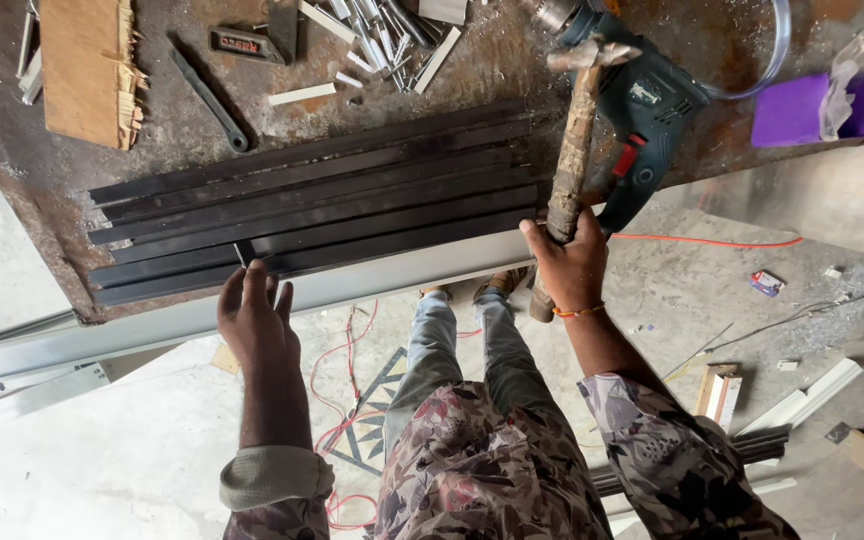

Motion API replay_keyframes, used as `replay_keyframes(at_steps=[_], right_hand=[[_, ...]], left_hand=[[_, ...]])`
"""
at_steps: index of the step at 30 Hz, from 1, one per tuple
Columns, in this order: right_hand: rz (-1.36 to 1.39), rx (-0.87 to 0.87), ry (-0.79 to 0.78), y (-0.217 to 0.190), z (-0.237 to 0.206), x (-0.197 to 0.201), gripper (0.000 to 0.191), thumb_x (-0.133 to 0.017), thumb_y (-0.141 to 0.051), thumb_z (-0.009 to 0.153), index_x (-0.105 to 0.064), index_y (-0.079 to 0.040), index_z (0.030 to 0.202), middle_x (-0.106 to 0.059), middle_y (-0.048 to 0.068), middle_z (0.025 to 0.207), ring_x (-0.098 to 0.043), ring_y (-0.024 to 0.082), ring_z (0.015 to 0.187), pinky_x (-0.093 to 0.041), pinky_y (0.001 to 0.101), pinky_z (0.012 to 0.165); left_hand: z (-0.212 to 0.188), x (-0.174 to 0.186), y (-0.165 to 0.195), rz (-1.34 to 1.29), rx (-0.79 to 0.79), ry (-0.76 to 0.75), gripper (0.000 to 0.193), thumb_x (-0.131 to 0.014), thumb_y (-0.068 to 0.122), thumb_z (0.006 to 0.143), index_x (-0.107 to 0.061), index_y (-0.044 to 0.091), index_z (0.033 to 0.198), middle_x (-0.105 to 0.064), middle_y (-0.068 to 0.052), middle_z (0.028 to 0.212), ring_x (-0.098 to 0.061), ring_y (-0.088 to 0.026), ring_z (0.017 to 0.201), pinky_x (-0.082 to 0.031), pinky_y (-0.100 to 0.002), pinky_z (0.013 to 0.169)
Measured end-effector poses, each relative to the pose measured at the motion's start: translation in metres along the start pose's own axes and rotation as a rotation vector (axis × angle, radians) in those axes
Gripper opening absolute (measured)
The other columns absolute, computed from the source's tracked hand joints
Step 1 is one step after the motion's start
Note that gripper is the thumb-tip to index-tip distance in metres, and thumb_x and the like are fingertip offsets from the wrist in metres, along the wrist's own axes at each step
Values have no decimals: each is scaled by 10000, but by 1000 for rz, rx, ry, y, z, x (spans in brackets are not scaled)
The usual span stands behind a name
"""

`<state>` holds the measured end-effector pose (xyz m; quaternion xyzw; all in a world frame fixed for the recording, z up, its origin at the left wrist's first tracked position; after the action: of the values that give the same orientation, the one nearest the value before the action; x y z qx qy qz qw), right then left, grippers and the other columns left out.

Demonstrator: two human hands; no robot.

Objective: The person gathers dark metal strips from the floor and carries them to a workbench. They align the strips into a stack, place a small metal fitting on them, and repeatedly hammer the fitting with a claw hammer, repositioning the strips between strikes.

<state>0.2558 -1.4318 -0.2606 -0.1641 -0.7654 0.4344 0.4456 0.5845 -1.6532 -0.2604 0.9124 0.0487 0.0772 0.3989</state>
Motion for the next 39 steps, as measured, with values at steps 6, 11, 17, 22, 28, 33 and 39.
replay_keyframes(at_steps=[6,11,17,22,28,33,39], right_hand=[[20,39,45,-7,12,-3,298,-834,-148,908,-632,-27,1091,-745,51,973,-710,154,870,-576,316,806],[-10,92,60,-11,22,-8,284,-837,-144,923,-645,-28,1097,-753,56,1003,-719,158,897,-578,321,823],[3,38,54,-12,29,-11,311,-837,-166,918,-617,-28,1091,-754,46,999,-730,153,903,-589,316,828],[-1,62,52,-15,26,-8,324,-838,-163,916,-639,-27,1132,-755,56,1028,-731,156,927,-586,322,842],[-9,54,79,-18,10,17,308,-813,-156,943,-643,-26,1163,-781,61,1100,-737,136,941,-585,310,829],[39,63,97,-17,-29,54,297,-795,-132,958,-640,-9,1180,-774,61,1100,-700,98,901,-570,276,811],[26,-102,89,-10,-68,91,289,-797,-127,932,-660,-14,1161,-763,38,1000,-627,58,747,-531,250,690]], left_hand=[[12,0,-7,-102,-76,-74,233,-730,139,967,-640,-13,1120,-685,-89,986,-681,-164,927,-608,-360,973],[18,0,-9,-88,-87,-88,242,-733,148,973,-646,-18,1127,-671,-85,996,-668,-153,931,-599,-347,983],[16,-6,0,-80,-78,-99,270,-750,152,959,-632,-10,1140,-681,-97,1022,-676,-206,1003,-595,-368,1010],[-7,-4,7,113,-92,-23,323,-760,205,915,-655,25,1163,-610,-153,1275,-668,-251,1171,-558,-398,1032],[-63,-50,-4,738,-790,7,222,-850,165,929,-717,81,1085,-441,-143,1565,-502,-344,1411,-470,-469,1142],[-98,-149,-26,918,-1406,-595,269,-830,225,917,-726,107,1134,-591,-69,1413,-510,-308,1388,-400,-559,1182],[-101,-216,-39,890,-1665,-709,276,-822,222,938,-696,126,1164,-525,-115,1498,-450,-373,1434,-360,-613,1191]])
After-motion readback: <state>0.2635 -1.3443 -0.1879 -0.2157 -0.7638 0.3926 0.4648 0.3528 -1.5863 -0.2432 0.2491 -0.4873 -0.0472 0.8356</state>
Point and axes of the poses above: each hand's wrist, its own z-axis towards the middle knuckle, its own x-axis out of the back of the hand, y = z × x, the point moved 2 cm from there along z, towards the middle knuckle
